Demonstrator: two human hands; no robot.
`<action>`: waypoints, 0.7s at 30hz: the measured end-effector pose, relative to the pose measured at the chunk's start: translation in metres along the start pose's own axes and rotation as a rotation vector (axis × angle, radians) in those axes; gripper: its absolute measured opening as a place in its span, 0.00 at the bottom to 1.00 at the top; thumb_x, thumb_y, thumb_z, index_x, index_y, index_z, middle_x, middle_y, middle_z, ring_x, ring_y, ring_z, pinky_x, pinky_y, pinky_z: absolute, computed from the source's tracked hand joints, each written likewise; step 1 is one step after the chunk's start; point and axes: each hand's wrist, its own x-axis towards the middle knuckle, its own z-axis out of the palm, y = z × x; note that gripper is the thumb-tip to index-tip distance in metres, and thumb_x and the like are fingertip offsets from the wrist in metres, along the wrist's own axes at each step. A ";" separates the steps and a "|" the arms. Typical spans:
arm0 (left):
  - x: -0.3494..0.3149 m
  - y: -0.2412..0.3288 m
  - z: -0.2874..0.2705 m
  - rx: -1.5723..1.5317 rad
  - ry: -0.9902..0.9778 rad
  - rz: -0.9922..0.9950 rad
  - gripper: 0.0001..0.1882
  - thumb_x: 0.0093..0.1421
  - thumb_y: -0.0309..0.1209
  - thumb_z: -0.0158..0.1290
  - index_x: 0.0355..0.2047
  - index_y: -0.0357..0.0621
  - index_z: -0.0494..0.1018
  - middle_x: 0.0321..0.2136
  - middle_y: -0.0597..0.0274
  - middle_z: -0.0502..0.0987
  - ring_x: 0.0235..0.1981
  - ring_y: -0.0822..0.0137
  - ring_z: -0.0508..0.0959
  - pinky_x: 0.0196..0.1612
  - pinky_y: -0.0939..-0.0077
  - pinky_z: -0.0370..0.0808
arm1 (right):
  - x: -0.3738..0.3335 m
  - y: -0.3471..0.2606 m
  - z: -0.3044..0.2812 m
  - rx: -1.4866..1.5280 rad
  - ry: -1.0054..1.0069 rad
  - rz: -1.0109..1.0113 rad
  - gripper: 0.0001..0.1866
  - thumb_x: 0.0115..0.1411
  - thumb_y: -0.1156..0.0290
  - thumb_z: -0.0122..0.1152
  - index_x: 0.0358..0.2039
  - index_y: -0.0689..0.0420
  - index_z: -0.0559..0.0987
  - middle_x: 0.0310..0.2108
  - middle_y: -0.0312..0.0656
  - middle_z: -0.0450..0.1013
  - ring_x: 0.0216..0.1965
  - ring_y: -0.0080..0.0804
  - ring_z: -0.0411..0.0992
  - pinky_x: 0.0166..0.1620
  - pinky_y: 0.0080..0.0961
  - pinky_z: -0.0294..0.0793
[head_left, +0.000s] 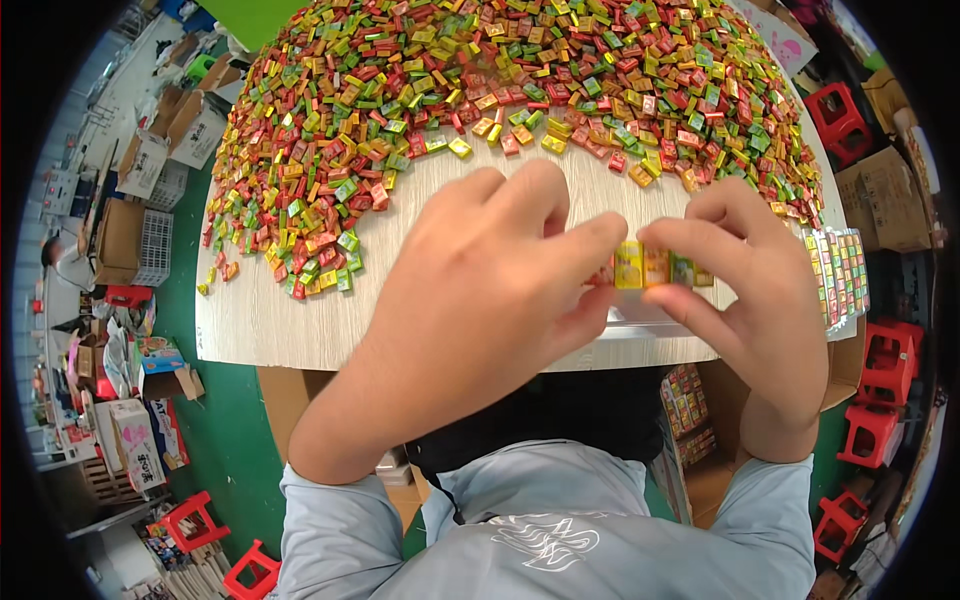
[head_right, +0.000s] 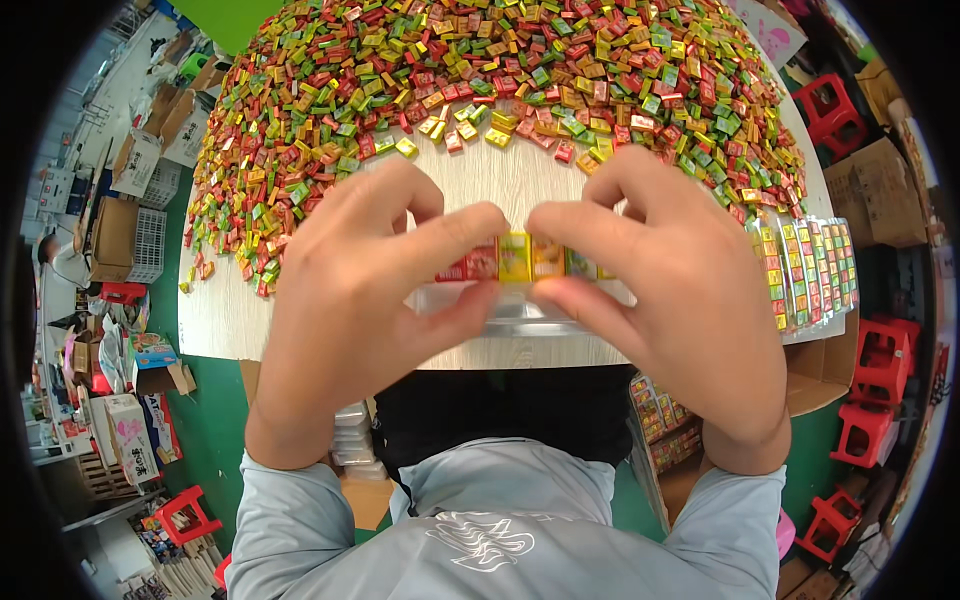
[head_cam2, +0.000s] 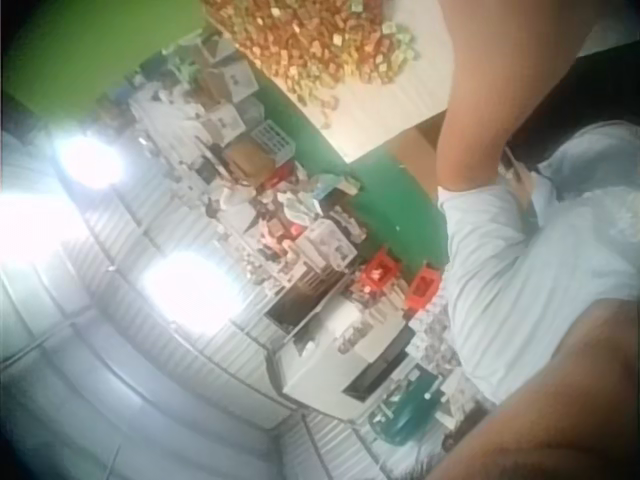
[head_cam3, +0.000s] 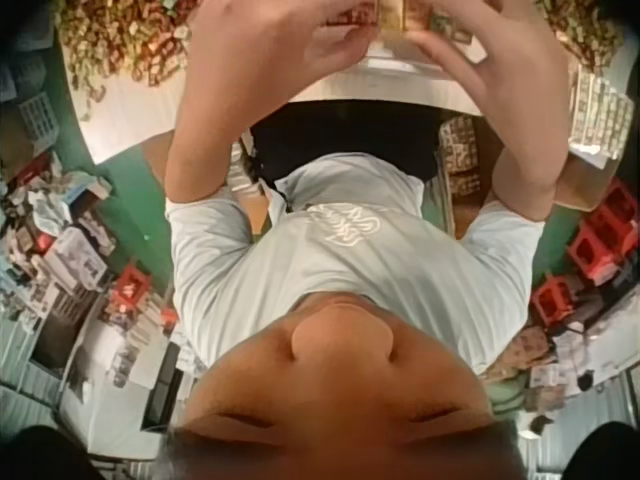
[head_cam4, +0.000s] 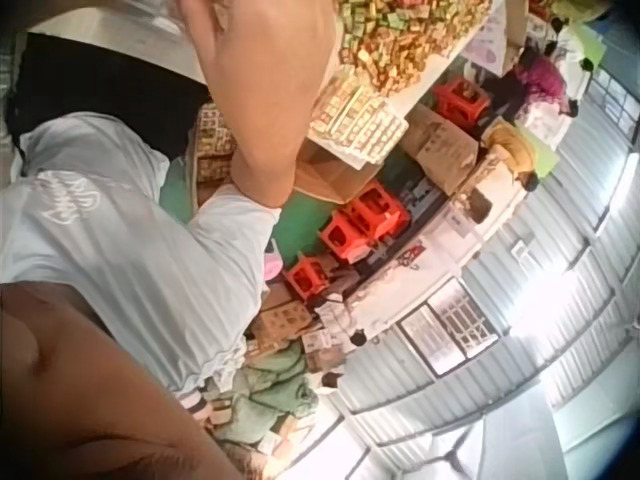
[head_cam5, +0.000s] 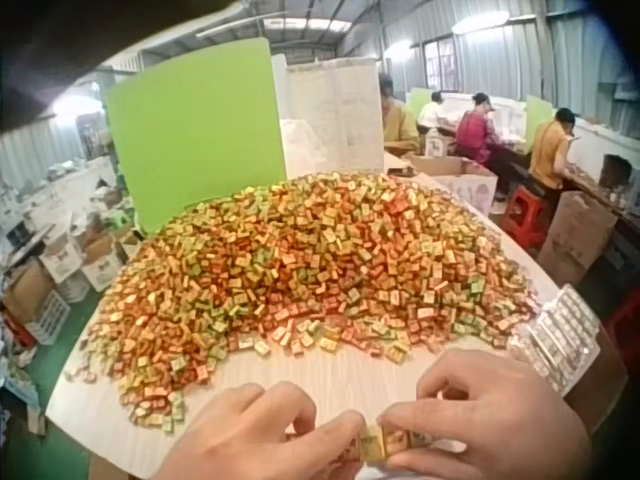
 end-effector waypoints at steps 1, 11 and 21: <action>-0.003 0.003 0.000 -0.006 -0.023 -0.010 0.20 0.44 0.29 0.70 0.41 0.54 0.83 0.30 0.64 0.70 0.31 0.61 0.75 0.35 0.64 0.74 | -0.004 -0.003 0.000 -0.017 -0.032 0.030 0.21 0.49 0.68 0.79 0.43 0.59 0.84 0.36 0.42 0.70 0.33 0.38 0.72 0.35 0.31 0.72; -0.010 0.010 0.004 0.031 -0.135 -0.051 0.20 0.46 0.31 0.71 0.42 0.55 0.84 0.32 0.64 0.71 0.33 0.59 0.75 0.37 0.62 0.73 | -0.020 0.004 0.017 0.111 -0.005 0.093 0.22 0.49 0.67 0.79 0.43 0.58 0.83 0.37 0.43 0.72 0.37 0.42 0.74 0.40 0.34 0.73; -0.018 0.009 -0.003 -0.010 -0.166 -0.037 0.21 0.47 0.36 0.73 0.43 0.53 0.83 0.34 0.64 0.73 0.33 0.59 0.74 0.38 0.63 0.72 | -0.033 0.003 0.021 0.121 0.017 0.096 0.21 0.53 0.69 0.76 0.47 0.57 0.82 0.42 0.45 0.71 0.41 0.45 0.73 0.44 0.38 0.74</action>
